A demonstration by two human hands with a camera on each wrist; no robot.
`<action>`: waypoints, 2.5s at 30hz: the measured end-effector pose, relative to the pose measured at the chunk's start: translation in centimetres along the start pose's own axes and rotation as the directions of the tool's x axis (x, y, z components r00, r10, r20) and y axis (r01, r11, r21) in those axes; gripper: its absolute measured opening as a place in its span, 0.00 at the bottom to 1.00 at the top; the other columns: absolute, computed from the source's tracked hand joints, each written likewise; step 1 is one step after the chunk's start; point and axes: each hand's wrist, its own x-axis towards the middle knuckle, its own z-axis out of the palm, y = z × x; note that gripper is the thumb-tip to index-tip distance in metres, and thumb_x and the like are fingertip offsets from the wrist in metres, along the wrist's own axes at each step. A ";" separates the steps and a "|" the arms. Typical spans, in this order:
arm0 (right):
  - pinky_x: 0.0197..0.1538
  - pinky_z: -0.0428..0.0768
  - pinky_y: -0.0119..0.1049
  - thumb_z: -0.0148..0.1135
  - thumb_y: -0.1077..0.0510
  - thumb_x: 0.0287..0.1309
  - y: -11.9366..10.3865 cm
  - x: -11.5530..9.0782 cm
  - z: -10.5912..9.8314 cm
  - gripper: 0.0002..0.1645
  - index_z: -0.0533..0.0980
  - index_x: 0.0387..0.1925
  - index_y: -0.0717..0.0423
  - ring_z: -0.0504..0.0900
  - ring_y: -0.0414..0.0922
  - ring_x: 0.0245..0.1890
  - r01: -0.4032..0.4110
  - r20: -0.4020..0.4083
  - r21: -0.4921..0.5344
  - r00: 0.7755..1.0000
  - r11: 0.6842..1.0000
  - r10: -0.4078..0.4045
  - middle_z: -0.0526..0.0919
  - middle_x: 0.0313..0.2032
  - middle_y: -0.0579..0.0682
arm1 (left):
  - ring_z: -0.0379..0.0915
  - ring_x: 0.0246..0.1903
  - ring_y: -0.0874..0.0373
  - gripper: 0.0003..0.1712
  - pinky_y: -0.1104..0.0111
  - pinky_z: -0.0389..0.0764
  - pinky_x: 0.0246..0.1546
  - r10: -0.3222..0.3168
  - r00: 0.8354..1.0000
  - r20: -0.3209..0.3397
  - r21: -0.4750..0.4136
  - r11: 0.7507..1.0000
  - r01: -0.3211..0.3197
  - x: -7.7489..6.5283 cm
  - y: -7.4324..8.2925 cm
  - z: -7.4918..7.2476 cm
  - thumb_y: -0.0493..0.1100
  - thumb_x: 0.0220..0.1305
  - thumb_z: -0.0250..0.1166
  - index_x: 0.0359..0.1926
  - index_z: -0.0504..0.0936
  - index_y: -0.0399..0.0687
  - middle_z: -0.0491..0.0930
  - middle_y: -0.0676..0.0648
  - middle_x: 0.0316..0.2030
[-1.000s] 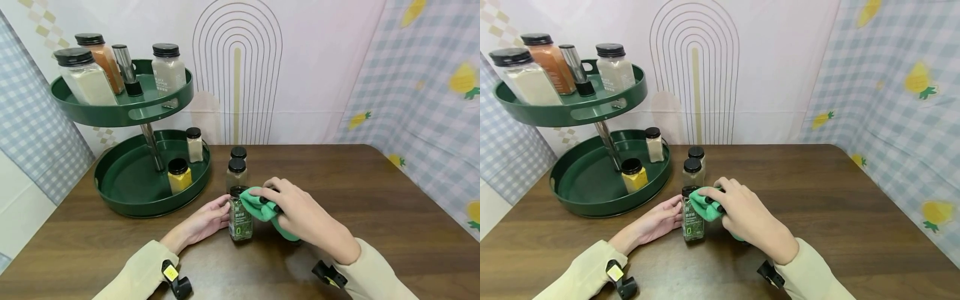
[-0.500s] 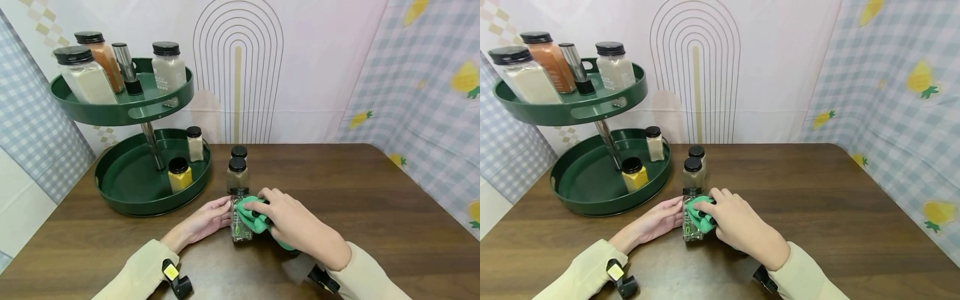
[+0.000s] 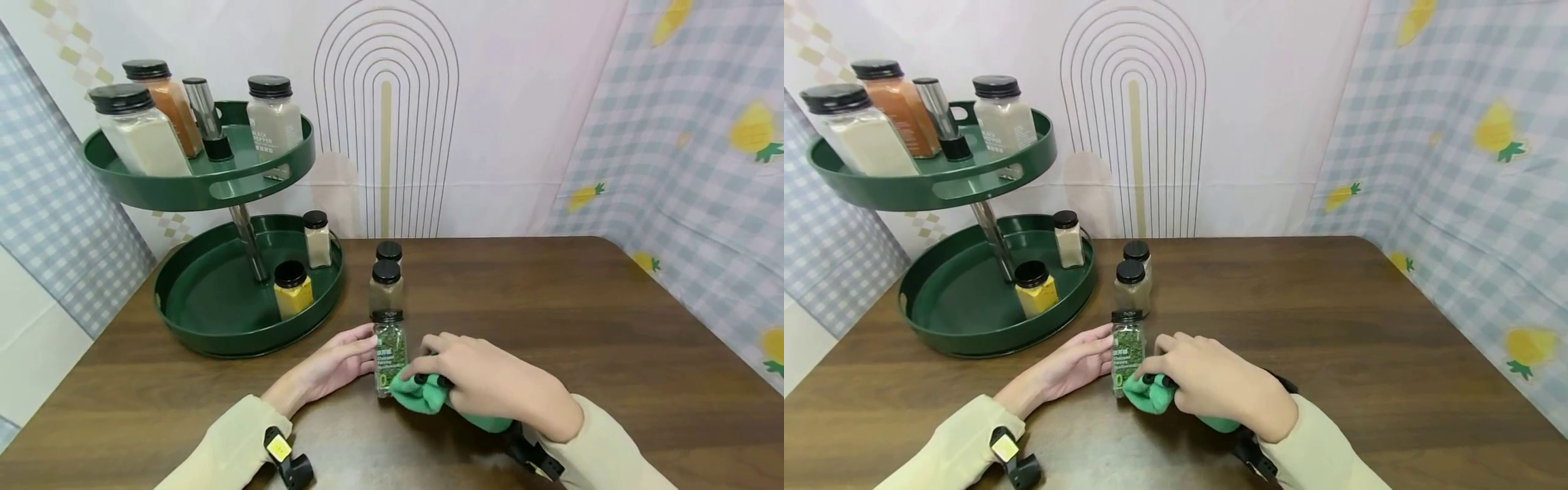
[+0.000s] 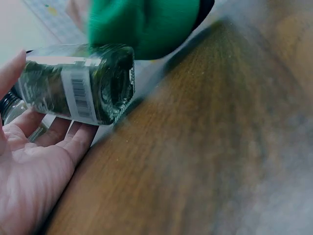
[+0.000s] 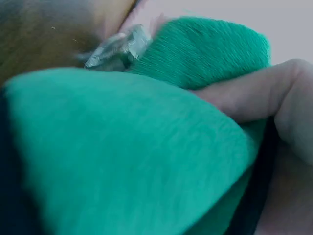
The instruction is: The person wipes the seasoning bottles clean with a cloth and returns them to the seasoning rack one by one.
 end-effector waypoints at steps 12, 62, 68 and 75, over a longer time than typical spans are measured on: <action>0.36 0.76 0.37 0.55 0.73 0.45 0.9 0.7 0.9 0.36 0.73 0.56 0.43 0.76 0.43 0.37 -0.146 -0.355 -0.102 0.929 0.984 0.101 0.75 0.43 0.45 | 0.70 0.53 0.61 0.40 0.69 0.72 0.54 0.003 1.000 0.012 0.052 0.999 -0.004 0.2 -0.2 -0.1 0.38 0.65 0.56 0.68 0.44 0.28 0.65 0.45 0.58; 0.41 0.75 0.37 0.50 0.77 0.39 1.1 -0.4 -1.4 0.39 0.77 0.50 0.40 0.75 0.40 0.40 -0.027 -0.314 -0.036 0.949 0.999 0.014 0.77 0.44 0.42 | 0.68 0.52 0.59 0.16 0.65 0.70 0.55 0.055 0.996 0.070 0.004 0.998 -0.055 0.2 -0.2 -0.5 0.36 0.69 0.50 0.54 0.62 0.54 0.66 0.51 0.54; 0.43 0.77 0.41 0.51 0.77 0.38 1.3 0.5 -0.2 0.41 0.75 0.54 0.41 0.77 0.44 0.44 -0.021 -0.307 -0.040 0.952 0.999 0.007 0.76 0.49 0.45 | 0.65 0.57 0.57 0.26 0.64 0.69 0.57 0.047 0.996 0.072 0.024 0.999 -0.049 0.0 -0.3 -0.3 0.37 0.69 0.51 0.65 0.58 0.52 0.59 0.48 0.60; 0.42 0.77 0.39 0.51 0.77 0.37 1.3 0.8 0.7 0.41 0.76 0.53 0.41 0.77 0.44 0.42 0.038 -0.249 -0.044 0.967 0.998 -0.048 0.76 0.48 0.46 | 0.64 0.59 0.56 0.38 0.64 0.71 0.57 0.018 0.999 0.031 0.031 0.999 -0.019 0.1 -0.1 -0.3 0.37 0.68 0.52 0.72 0.43 0.48 0.47 0.41 0.68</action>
